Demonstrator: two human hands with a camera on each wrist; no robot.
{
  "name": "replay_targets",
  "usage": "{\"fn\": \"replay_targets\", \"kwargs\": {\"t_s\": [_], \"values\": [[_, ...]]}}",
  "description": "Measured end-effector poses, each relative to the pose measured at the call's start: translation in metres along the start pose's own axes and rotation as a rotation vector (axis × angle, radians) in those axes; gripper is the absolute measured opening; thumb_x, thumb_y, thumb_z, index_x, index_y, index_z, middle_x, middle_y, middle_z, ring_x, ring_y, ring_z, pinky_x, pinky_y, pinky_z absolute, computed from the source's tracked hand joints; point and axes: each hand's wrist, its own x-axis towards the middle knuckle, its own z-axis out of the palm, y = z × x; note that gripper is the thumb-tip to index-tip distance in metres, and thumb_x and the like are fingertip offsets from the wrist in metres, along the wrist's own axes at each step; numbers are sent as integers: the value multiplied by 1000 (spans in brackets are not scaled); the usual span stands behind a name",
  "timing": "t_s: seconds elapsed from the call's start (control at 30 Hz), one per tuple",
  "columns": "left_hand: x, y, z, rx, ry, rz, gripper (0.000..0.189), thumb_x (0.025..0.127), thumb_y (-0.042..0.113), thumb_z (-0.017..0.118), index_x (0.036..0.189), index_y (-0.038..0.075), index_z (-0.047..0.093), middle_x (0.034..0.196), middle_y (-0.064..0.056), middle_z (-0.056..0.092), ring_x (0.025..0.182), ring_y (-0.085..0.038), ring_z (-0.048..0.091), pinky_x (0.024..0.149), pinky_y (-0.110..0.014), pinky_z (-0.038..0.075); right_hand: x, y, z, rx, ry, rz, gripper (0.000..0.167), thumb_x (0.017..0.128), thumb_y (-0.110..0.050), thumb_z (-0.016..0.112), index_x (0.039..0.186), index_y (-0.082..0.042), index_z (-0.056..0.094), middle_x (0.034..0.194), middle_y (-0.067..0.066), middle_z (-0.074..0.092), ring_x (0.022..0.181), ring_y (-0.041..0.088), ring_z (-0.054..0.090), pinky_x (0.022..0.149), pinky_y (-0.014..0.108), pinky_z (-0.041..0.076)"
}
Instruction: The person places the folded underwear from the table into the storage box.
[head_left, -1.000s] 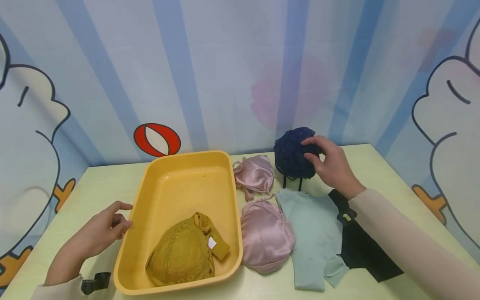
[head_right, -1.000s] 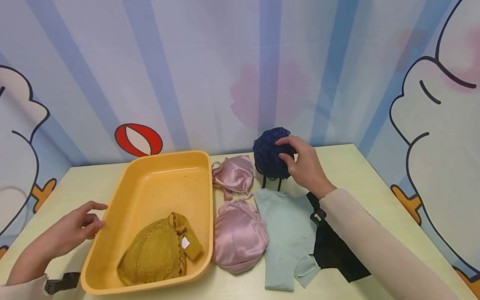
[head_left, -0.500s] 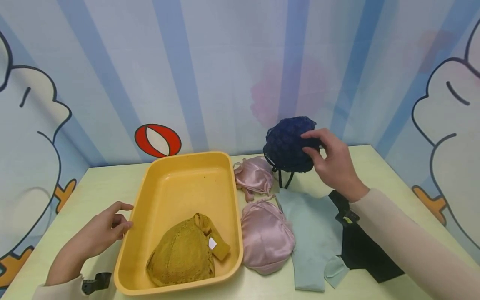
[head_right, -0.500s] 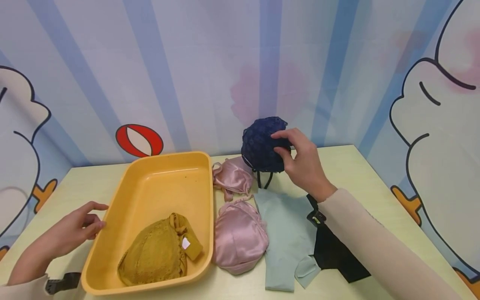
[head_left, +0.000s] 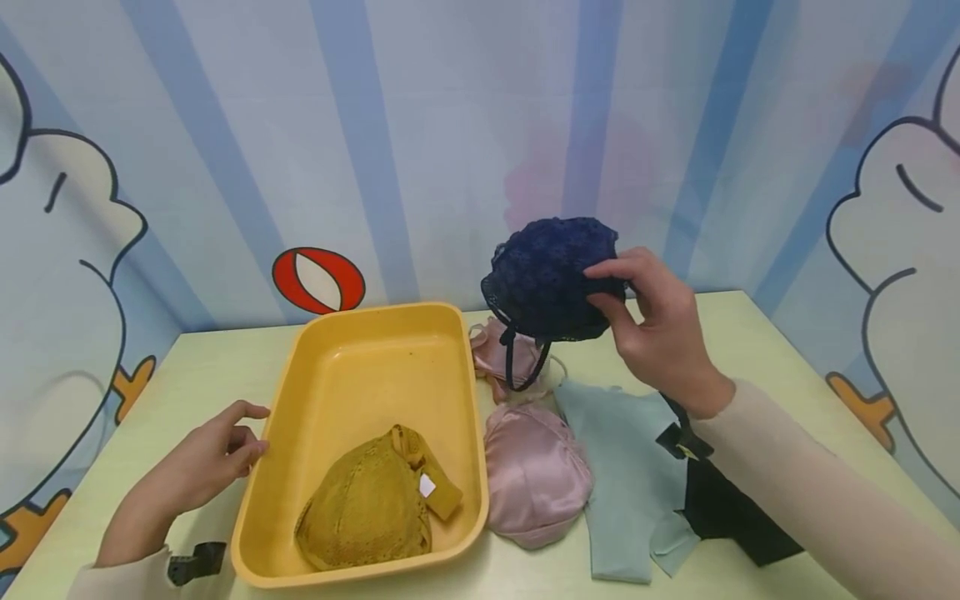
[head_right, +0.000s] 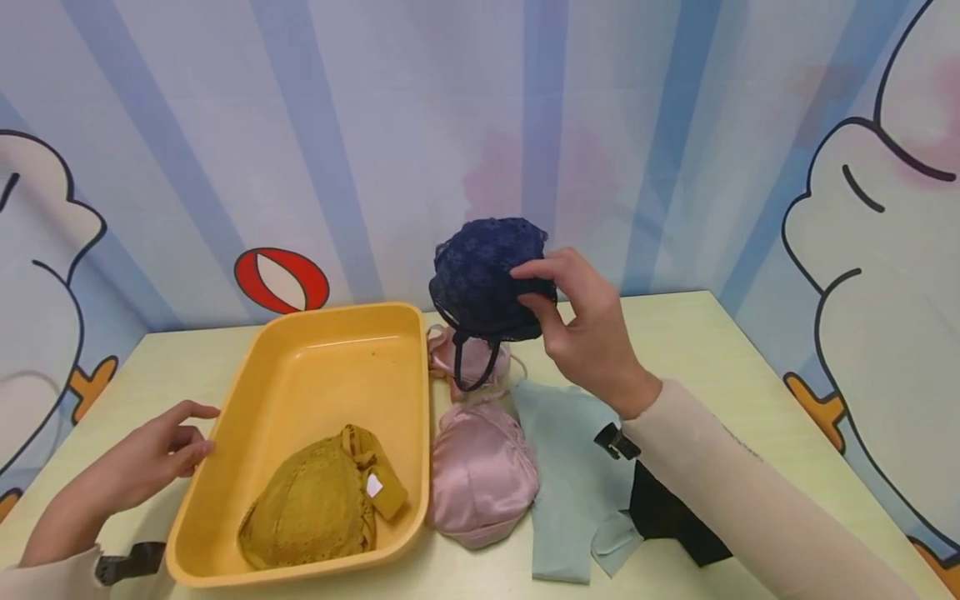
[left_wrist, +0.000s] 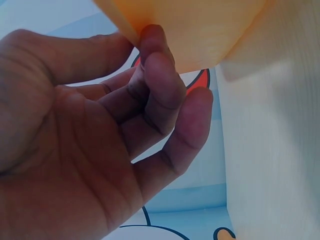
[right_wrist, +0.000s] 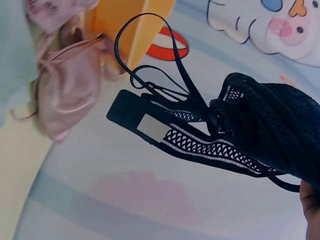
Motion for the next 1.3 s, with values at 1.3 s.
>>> {"fn": "replay_targets", "kwargs": {"t_s": [1.3], "values": [[1, 0, 1, 36, 24, -10, 42, 95, 7, 54, 129, -10, 37, 73, -2, 55, 65, -18, 52, 56, -29, 45, -29, -83, 108, 363, -57, -217, 14, 93, -7, 59, 105, -1, 60, 86, 8, 54, 72, 18, 46, 61, 27, 42]]}}
